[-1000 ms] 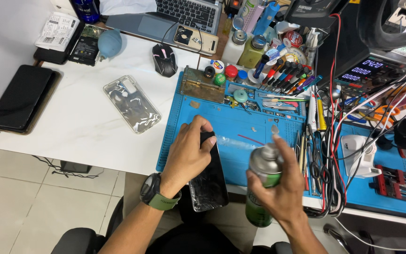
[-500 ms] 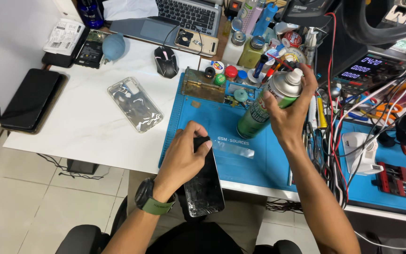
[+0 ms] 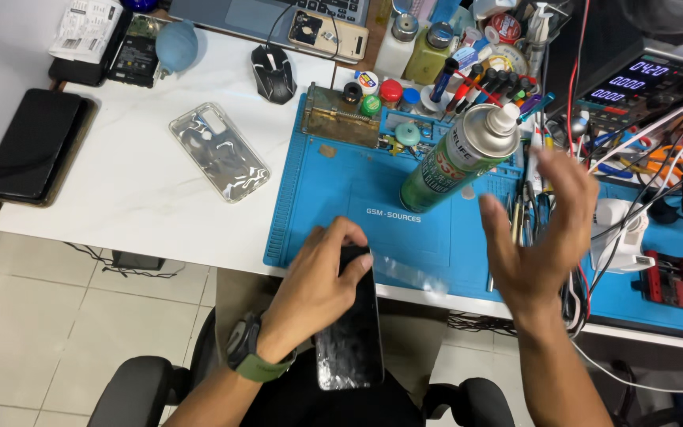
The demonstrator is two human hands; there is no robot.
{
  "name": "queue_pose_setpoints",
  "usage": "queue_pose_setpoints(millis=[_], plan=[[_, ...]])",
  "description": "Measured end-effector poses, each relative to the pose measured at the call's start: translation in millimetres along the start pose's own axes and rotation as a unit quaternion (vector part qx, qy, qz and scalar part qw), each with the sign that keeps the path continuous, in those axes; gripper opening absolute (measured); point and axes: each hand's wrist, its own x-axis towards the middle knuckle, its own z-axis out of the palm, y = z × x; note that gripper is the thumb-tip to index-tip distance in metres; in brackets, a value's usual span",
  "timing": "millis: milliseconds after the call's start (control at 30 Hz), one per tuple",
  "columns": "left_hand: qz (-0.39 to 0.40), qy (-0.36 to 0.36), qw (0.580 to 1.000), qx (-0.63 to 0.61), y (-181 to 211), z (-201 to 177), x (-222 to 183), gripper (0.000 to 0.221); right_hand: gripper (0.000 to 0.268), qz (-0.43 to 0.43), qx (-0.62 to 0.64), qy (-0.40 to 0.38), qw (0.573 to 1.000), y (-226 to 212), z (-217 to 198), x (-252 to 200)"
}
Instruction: The person sprays a cleaning agent onto a smartphone, peels off a protective film, and uses a metal prying tool to separate the back cover. They then use tweezers to remove small internal components from the disassembled phone.
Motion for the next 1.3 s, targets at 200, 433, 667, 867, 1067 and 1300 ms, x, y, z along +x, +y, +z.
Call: queue_pose_setpoints(millis=[200, 433, 667, 867, 1067, 1300], plan=[[-0.07, -0.041, 0.997, -0.014, 1, 4, -55, 0.015, 0.034, 0.432, 0.245, -0.488, 0.718, -52, -8, -49], [-0.024, -0.042, 0.999, -0.002, 1, 2, -68, 0.014, 0.023, 0.472, 0.427, -0.492, 0.594, -49, 10, -80], [0.007, -0.072, 0.997, 0.021, 3, 3, -63, 0.016, 0.024, 0.496, 0.426, -0.469, 0.594, -52, 7, -75], [0.021, -0.077, 0.997, 0.024, -1, 7, -61, 0.016, 0.021, 0.495, 0.432, -0.458, 0.598, -55, 7, -77], [0.038, -0.072, 0.996, 0.023, 0, 5, -61, 0.015, 0.016, 0.504, 0.461, -0.44, 0.583, -54, 9, -90], [0.035, -0.079, 0.996, 0.014, 0, 1, -61, 0.013, 0.017, 0.508, 0.499, -0.401, 0.576, -59, 12, -87]])
